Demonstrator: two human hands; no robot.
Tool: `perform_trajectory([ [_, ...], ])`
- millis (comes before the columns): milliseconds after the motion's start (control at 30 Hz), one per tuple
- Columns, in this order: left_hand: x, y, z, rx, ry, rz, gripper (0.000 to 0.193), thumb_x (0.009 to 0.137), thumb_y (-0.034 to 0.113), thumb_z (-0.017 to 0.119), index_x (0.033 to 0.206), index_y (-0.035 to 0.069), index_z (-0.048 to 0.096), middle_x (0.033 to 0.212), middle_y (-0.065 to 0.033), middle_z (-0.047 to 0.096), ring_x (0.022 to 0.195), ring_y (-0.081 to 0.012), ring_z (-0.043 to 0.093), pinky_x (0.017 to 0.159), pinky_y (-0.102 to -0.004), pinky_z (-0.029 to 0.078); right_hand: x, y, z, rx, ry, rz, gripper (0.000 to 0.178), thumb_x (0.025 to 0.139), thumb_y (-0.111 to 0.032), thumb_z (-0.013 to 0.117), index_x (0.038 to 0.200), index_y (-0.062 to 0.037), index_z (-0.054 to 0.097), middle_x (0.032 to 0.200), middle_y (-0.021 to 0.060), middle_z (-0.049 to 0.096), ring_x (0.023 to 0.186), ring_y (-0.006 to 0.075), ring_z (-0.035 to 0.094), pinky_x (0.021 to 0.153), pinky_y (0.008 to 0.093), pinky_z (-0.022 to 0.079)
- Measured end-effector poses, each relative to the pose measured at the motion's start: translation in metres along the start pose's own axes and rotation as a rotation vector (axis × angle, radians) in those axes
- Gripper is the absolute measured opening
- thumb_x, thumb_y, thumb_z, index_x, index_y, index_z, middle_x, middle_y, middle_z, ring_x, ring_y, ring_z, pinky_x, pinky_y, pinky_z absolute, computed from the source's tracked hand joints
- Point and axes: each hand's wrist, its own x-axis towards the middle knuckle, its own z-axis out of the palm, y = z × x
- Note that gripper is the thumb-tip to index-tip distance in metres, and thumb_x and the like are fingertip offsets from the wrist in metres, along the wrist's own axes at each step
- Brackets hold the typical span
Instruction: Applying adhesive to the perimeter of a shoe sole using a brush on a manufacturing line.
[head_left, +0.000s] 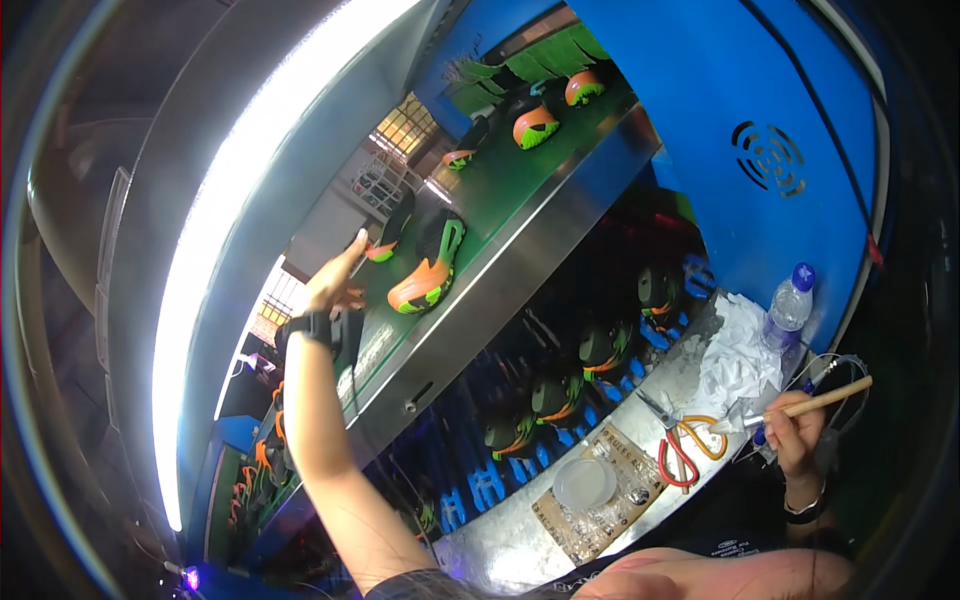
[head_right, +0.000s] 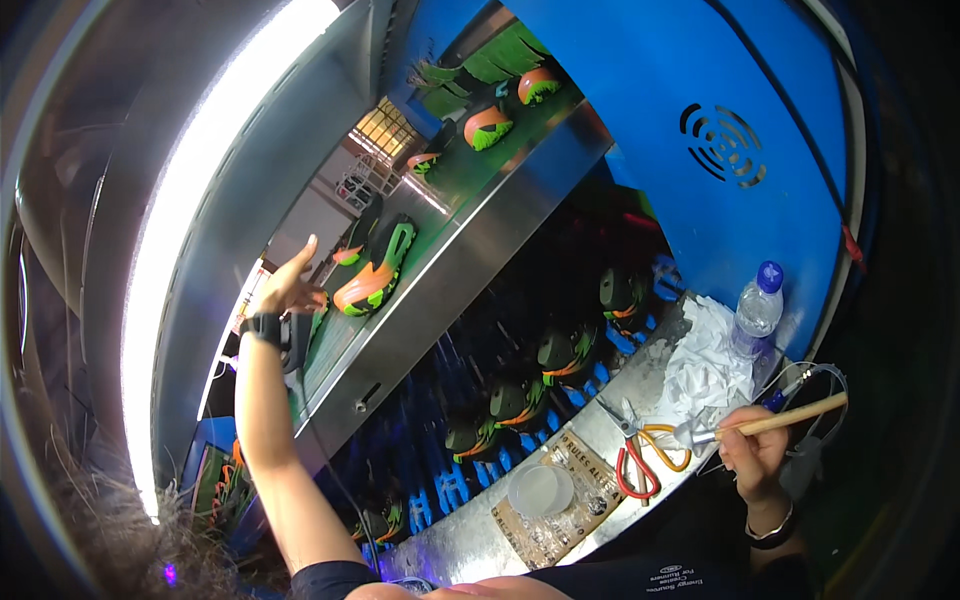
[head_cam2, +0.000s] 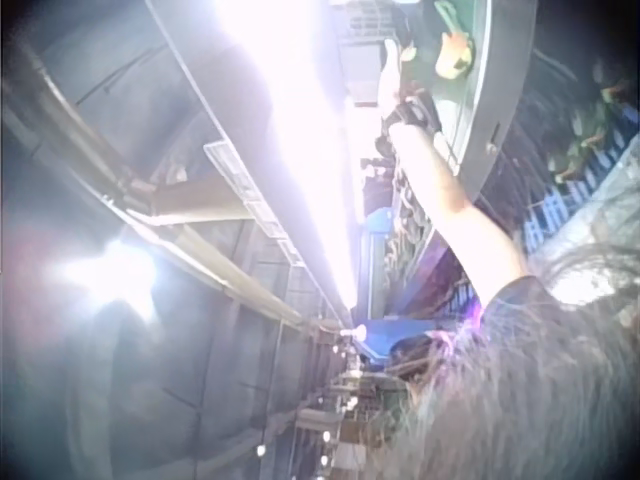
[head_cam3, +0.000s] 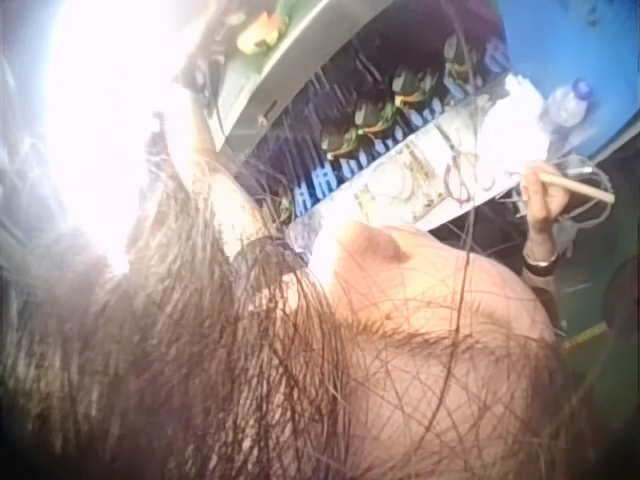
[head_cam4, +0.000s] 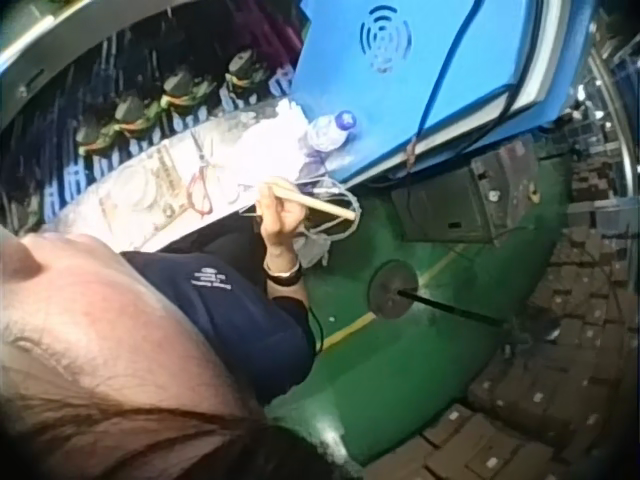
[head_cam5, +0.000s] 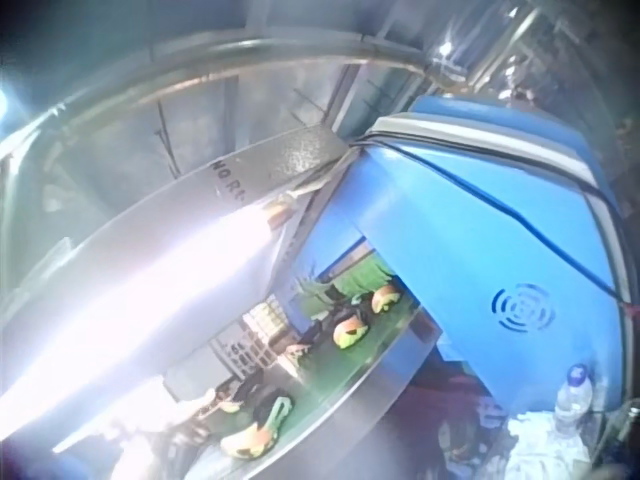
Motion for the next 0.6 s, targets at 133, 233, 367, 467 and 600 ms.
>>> perform_trajectory([
  [133, -0.062, 0.009, 0.028, 0.214, -0.177, 0.043, 0.105, 0.062, 0.074, 0.043, 0.128, -0.003, 0.017, 0.086, -0.0276, 0.057, 0.068, -0.0299, 0.061, 0.053, -0.0365, 0.050, 0.004, -0.001, 0.006, 0.005, -0.037, -0.007, 0.013, 0.077, -0.009, 0.054, 0.082, 0.0021, 0.049, 0.061, 0.0048, 0.048, 0.045, 0.0049, 0.040, 0.040, 0.0169, 0.032],
  [233, -0.068, 0.015, 0.065, 0.265, 0.057, 0.215, 0.094, 0.065, 0.059, 0.056, 0.122, -0.008, 0.025, 0.083, -0.0235, 0.057, 0.056, -0.0233, 0.060, 0.045, -0.0308, 0.049, 0.001, -0.003, 0.003, -0.009, -0.052, -0.025, 0.014, 0.077, -0.009, 0.054, 0.082, 0.0022, 0.049, 0.062, 0.0050, 0.048, 0.045, 0.0050, 0.040, 0.040, 0.0168, 0.032],
  [367, -0.025, 0.021, 0.088, 0.227, 0.203, 0.304, 0.103, 0.060, 0.055, 0.066, 0.123, -0.010, 0.017, 0.087, -0.0226, 0.055, 0.052, -0.0214, 0.058, 0.039, -0.0278, 0.047, -0.006, -0.010, -0.007, -0.011, -0.002, 0.000, 0.013, 0.076, -0.010, 0.054, 0.082, 0.0016, 0.049, 0.061, 0.0042, 0.048, 0.045, 0.0042, 0.039, 0.040, 0.0165, 0.031],
  [467, -0.003, 0.047, 0.102, 0.074, 0.151, 0.344, 0.103, 0.060, 0.052, 0.067, 0.125, -0.008, 0.016, 0.096, -0.0235, 0.051, 0.076, -0.0240, 0.057, 0.059, -0.0378, 0.048, -0.005, -0.014, -0.011, 0.007, -0.036, 0.005, 0.012, 0.076, -0.009, 0.054, 0.081, 0.0012, 0.049, 0.061, 0.0036, 0.047, 0.046, 0.0039, 0.039, 0.041, 0.0163, 0.032],
  [600, 0.014, 0.084, 0.112, 0.086, -0.166, 0.442, 0.089, 0.070, 0.044, 0.062, 0.129, -0.004, 0.015, 0.131, -0.0248, 0.022, 0.123, -0.0333, 0.021, 0.094, -0.0509, 0.025, -0.010, -0.011, -0.010, -0.037, -0.001, -0.021, 0.013, 0.077, -0.010, 0.053, 0.082, 0.0006, 0.048, 0.059, 0.0026, 0.045, 0.045, 0.0038, 0.038, 0.040, 0.0160, 0.030],
])
